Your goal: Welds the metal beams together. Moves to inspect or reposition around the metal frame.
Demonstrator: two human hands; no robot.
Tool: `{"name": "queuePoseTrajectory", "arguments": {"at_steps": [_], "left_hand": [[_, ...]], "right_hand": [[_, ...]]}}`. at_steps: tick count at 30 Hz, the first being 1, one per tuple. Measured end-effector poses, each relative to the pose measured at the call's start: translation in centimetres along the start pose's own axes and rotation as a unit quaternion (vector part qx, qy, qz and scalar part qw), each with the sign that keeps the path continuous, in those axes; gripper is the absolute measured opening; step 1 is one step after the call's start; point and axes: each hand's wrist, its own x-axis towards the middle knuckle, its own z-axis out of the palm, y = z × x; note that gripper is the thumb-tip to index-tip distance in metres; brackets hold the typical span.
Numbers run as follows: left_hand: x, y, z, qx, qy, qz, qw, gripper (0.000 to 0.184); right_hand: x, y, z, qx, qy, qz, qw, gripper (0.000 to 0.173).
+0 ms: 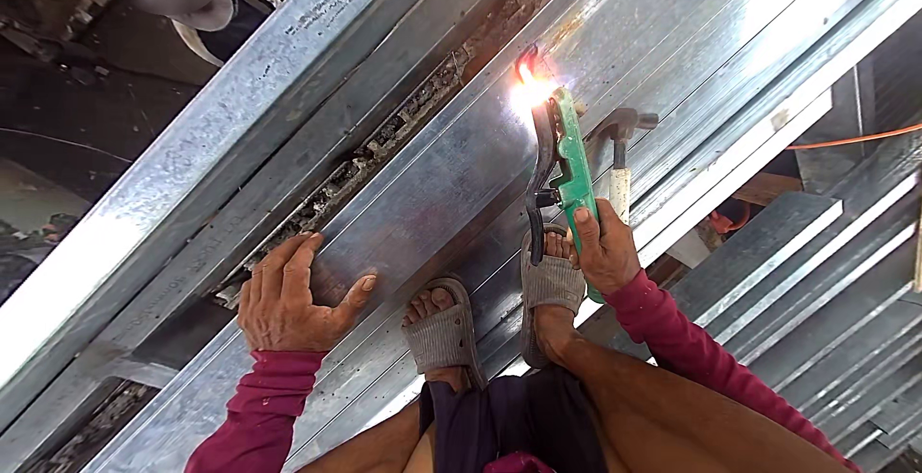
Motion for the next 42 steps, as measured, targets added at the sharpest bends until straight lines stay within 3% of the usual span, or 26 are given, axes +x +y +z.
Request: {"name": "queuePoseTrajectory", "arguments": {"at_steps": [42], "left_hand": [[0.08, 0.34, -0.13, 0.007, 0.018, 0.011, 1.000, 0.095]], "right_hand": [[-0.13, -0.70, -0.49, -0.042, -0.005, 0.043, 0.998, 0.054]]}}
